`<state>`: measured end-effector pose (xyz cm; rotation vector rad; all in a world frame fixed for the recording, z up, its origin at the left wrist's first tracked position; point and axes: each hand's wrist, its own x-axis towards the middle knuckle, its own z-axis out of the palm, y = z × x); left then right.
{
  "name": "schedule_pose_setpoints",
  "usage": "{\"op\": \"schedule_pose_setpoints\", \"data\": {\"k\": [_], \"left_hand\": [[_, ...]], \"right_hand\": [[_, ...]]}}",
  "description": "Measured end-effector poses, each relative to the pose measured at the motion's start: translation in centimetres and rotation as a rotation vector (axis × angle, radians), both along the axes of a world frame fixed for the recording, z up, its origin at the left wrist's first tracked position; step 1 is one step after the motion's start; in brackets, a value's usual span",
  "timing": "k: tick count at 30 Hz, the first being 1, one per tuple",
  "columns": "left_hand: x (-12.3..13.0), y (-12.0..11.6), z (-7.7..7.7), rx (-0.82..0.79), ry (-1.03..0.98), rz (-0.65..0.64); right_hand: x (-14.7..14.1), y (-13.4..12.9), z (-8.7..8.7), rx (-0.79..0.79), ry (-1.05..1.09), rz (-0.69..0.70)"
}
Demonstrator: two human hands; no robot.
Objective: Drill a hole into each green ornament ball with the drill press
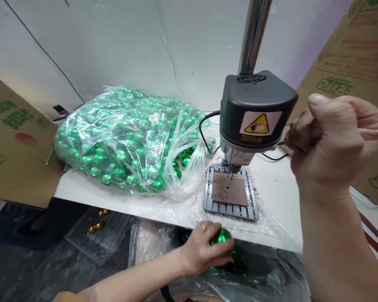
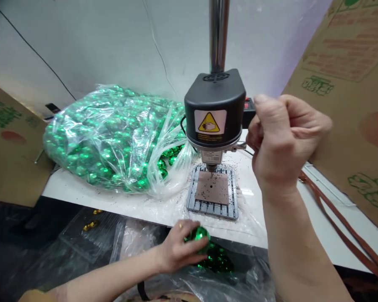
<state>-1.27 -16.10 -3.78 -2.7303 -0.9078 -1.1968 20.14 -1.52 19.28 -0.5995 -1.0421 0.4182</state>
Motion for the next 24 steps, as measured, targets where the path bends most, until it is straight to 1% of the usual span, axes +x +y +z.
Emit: {"op": "schedule_pose_setpoints", "data": {"k": [1, 2, 3, 4, 5, 6, 7, 8, 9, 11, 12, 13, 15, 16, 18, 21, 22, 23, 24], "left_hand": [[-0.8, -1.3, -0.5, 0.037, 0.096, -0.020], [-1.6, -2.0, -1.0, 0.063, 0.167, -0.039], [-2.3, -2.2, -1.2, 0.085, 0.205, -0.052], [-3.1, -1.6, -1.1, 0.102, 0.216, -0.053], [-3.7, -0.4, -0.6, 0.115, 0.204, -0.030], [-4.4, 1.4, 0.2, 0.120, 0.179, 0.022], [-4.9, 3.7, 1.3, 0.087, 0.163, 0.126], [-5.4, 6.3, 2.7, 0.014, 0.157, 0.263], [-5.7, 9.1, 4.1, -0.117, 0.198, 0.398], [-6.1, 14.3, 6.9, -0.400, 0.387, 0.612], [-6.1, 16.6, 7.9, -0.510, 0.499, 0.679], [-6.0, 18.4, 8.7, -0.553, 0.538, 0.703], [-5.8, 20.8, 9.4, -0.601, 0.591, 0.725], [-5.7, 21.5, 9.5, -0.604, 0.595, 0.729], [-5.8, 21.8, 9.5, -0.609, 0.600, 0.750], [-6.2, 20.5, 9.9, -0.585, 0.585, 0.777], [-6.3, 19.8, 10.0, -0.565, 0.536, 0.759], [-6.2, 18.8, 10.1, -0.545, 0.441, 0.707], [-6.0, 17.8, 10.1, -0.537, 0.296, 0.619]], "right_hand": [[-0.1, 0.0, -0.1, 0.005, -0.002, -0.007], [-0.1, 0.0, -0.2, 0.009, -0.005, -0.016], [-0.2, -0.1, -0.2, 0.013, -0.007, -0.027], [-0.3, -0.1, -0.2, 0.017, -0.010, -0.037], [-0.4, -0.1, -0.2, 0.020, -0.011, -0.045], [-0.4, -0.1, -0.2, 0.025, -0.014, -0.053], [-0.4, -0.1, -0.2, 0.030, -0.016, -0.060], [-0.4, -0.1, -0.2, 0.037, -0.017, -0.068], [-0.4, -0.1, -0.3, 0.043, -0.020, -0.075], [-0.4, 0.0, -0.3, 0.045, -0.014, -0.063], [-0.3, 0.0, -0.3, 0.040, -0.010, -0.052], [-0.3, 0.0, -0.3, 0.034, -0.008, -0.045], [-0.3, -0.1, -0.3, 0.024, -0.011, -0.048], [-0.3, -0.1, -0.3, 0.020, -0.015, -0.054], [-0.2, -0.1, -0.2, 0.019, -0.013, -0.057], [-0.2, -0.2, -0.2, 0.009, -0.001, -0.042], [-0.2, -0.2, -0.2, 0.006, 0.000, -0.042], [-0.3, -0.1, -0.2, 0.005, 0.004, -0.041], [-0.3, -0.1, -0.2, 0.005, 0.009, -0.038]]}}
